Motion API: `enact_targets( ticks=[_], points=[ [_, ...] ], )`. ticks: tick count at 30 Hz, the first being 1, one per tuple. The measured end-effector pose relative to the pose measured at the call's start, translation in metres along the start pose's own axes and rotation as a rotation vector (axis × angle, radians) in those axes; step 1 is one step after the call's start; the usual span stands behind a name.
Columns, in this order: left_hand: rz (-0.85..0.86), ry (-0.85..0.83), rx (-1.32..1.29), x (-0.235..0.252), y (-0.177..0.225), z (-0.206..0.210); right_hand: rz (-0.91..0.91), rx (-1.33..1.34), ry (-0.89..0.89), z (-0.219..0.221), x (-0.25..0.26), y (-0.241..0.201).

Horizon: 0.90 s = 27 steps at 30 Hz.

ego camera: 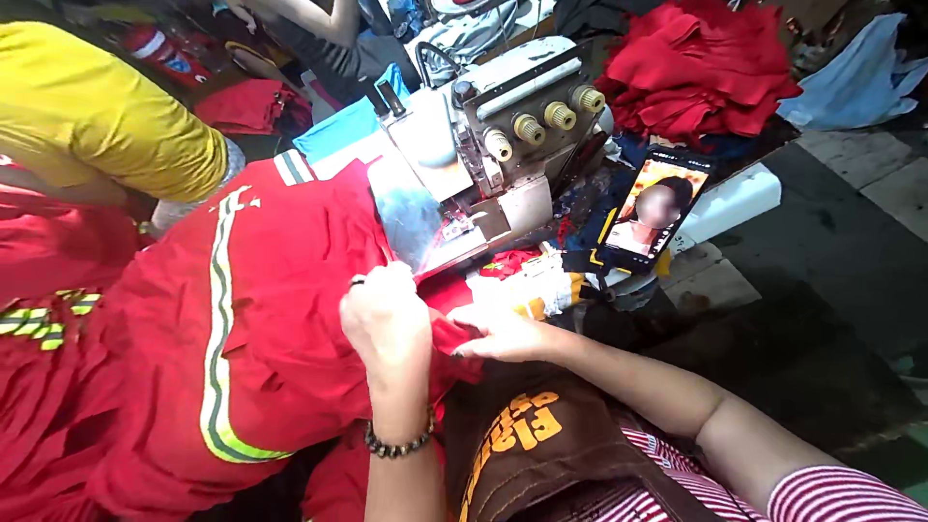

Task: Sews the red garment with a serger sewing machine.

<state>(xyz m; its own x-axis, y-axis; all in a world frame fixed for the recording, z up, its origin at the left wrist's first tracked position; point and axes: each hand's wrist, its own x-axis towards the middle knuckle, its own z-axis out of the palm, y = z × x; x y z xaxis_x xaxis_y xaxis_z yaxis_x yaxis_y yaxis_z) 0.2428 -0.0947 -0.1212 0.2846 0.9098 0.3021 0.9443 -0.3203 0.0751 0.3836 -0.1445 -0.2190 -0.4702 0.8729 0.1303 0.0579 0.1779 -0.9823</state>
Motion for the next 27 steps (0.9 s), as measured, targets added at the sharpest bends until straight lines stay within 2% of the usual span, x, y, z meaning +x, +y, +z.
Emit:
enact_targets(
  ticks=[2, 3, 5, 7, 9, 11, 13, 15, 16, 19, 21, 22, 23, 25, 26, 27],
  points=[
    [0.081, -0.159, -0.045, -0.013, 0.017, -0.004, 0.017, 0.089, -0.069, 0.005, -0.012, 0.001],
    [0.181, -0.203, -0.094, -0.014, 0.022, 0.006, 0.060, 0.116, -0.083, 0.007, -0.018, 0.000],
    [0.327, -0.303, -0.245, -0.009, 0.032, 0.038, 0.183, 0.152, -0.034, 0.009, -0.030, -0.002],
    [0.372, -0.400, -0.343, -0.007, 0.046, 0.060, 0.271, 0.199, 0.073, 0.008, -0.042, -0.003],
    [0.434, -0.376, -0.416, -0.015, 0.053, 0.065, 0.304, 0.254, 0.190, 0.007, -0.054, 0.001],
    [0.529, -0.272, -0.513, -0.031, 0.048, 0.056, 0.300, 0.301, 0.240, 0.003, -0.066, 0.006],
    [0.488, -0.122, -0.630, -0.059, 0.027, 0.042, 0.319, 0.365, 0.231, -0.001, -0.076, 0.015],
    [0.287, 0.049, -0.762, -0.096, -0.010, 0.033, 0.327, 0.513, 0.187, -0.004, -0.083, 0.018],
    [0.125, 0.135, -0.833, -0.118, -0.030, 0.035, 0.347, 0.611, 0.168, -0.004, -0.085, 0.016],
    [-0.537, 0.337, -0.944, -0.184, -0.078, 0.053, 0.395, 0.843, 0.111, 0.007, -0.081, 0.007],
    [-0.949, 0.276, -0.972, -0.222, -0.094, 0.069, 0.369, 0.828, 0.069, 0.018, -0.073, -0.005],
    [-1.096, 0.190, -1.090, -0.237, -0.097, 0.076, 0.327, 0.805, 0.007, 0.021, -0.070, -0.016],
    [-1.187, 0.118, -1.263, -0.251, -0.103, 0.088, 0.260, 0.783, -0.058, 0.024, -0.068, -0.030],
    [-1.253, 0.018, -1.702, -0.259, -0.094, 0.093, 0.103, 0.761, -0.150, 0.024, -0.070, -0.066],
    [-1.253, -0.021, -1.868, -0.251, -0.076, 0.080, -0.001, 0.757, -0.168, 0.023, -0.074, -0.083],
    [-1.257, -0.022, -1.914, -0.237, -0.052, 0.059, -0.128, 0.745, -0.162, 0.020, -0.078, -0.097]
  ],
)
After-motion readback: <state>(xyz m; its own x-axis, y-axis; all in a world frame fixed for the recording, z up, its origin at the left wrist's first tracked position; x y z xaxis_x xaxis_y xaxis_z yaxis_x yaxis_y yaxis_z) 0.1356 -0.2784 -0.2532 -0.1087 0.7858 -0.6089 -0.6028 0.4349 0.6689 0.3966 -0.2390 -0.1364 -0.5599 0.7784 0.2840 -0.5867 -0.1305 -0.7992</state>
